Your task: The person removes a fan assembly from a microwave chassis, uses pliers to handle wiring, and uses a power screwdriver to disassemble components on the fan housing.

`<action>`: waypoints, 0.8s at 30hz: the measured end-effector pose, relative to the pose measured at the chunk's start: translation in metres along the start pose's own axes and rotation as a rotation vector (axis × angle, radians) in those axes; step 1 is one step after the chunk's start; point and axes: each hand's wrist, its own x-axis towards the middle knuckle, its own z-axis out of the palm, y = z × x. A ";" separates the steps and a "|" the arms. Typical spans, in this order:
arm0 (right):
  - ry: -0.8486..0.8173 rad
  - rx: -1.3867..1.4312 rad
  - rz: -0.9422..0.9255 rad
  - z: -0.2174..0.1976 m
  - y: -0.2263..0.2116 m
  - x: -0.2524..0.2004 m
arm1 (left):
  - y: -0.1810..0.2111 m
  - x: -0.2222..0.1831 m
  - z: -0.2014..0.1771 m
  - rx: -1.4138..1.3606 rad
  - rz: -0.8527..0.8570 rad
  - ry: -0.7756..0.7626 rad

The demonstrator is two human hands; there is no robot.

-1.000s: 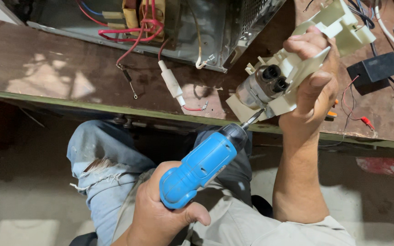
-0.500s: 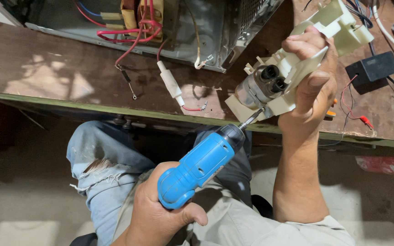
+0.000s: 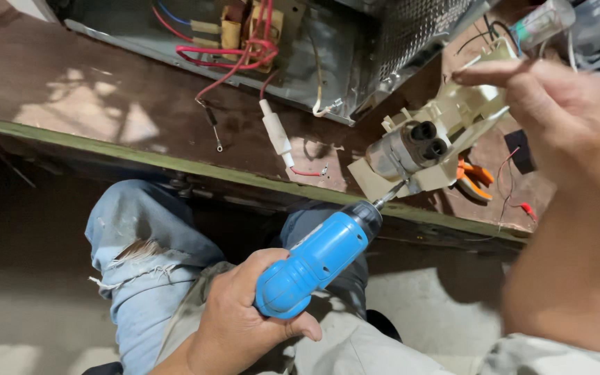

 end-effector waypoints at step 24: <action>-0.935 -0.832 0.475 0.014 -0.054 0.109 | -0.007 0.006 0.004 0.096 0.086 0.025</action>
